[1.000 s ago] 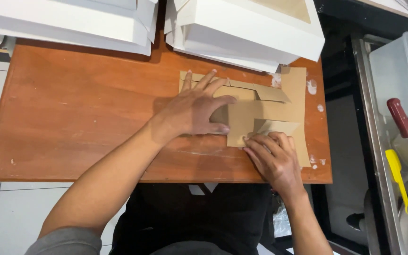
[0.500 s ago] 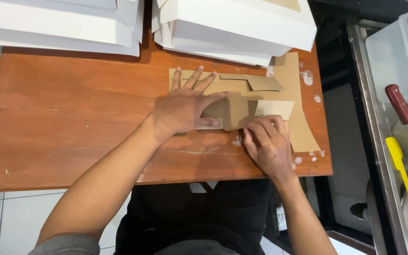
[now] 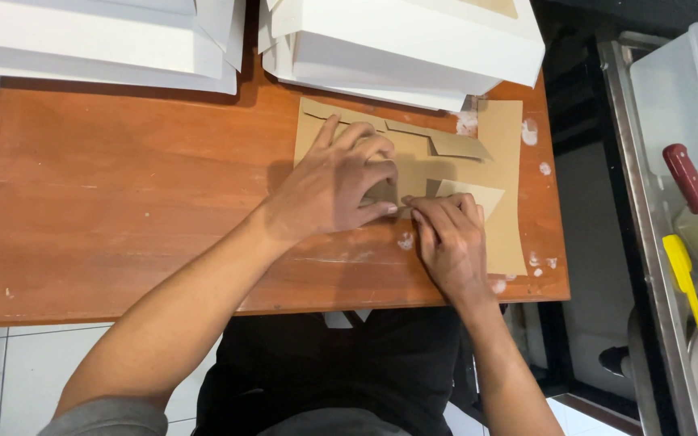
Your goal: The person folds a flat cardboard sheet into a small box on a wooden table. They crease the edges, fold the side flaps, and tuck the tabs to form the box structure. The person handles the cardboard by hand without tools.
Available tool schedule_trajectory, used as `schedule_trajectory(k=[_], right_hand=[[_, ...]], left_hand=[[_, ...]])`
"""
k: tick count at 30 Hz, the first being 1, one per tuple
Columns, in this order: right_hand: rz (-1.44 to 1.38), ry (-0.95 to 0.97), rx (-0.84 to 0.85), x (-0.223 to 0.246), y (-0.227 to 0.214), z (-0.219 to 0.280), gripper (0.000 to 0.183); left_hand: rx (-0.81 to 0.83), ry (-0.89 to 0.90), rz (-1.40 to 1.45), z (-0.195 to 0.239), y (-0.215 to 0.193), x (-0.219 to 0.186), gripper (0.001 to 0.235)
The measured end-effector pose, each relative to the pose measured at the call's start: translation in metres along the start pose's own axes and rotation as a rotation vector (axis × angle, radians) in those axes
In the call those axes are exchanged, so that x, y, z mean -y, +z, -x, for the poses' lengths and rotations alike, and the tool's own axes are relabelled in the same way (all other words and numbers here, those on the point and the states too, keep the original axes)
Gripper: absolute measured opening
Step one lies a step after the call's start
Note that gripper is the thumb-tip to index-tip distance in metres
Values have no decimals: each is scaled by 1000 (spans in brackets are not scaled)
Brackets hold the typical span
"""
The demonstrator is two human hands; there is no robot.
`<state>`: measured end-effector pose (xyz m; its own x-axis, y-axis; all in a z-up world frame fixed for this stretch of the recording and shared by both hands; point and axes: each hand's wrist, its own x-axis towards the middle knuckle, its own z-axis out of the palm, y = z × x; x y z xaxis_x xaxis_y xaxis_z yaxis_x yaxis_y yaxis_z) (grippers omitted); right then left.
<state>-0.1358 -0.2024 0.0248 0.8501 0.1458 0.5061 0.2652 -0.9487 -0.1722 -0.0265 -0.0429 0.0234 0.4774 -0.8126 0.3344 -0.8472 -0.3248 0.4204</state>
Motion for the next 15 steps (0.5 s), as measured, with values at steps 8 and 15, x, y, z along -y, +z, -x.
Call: schedule_trajectory(k=[8,15], right_hand=[[19,100,-20,1,7,4,11],[-66,120,-207,-1,0,14,11]], left_hand=[[6,127,26,-2,7,-3,18],[-80,136,118,-3,16,1,8]])
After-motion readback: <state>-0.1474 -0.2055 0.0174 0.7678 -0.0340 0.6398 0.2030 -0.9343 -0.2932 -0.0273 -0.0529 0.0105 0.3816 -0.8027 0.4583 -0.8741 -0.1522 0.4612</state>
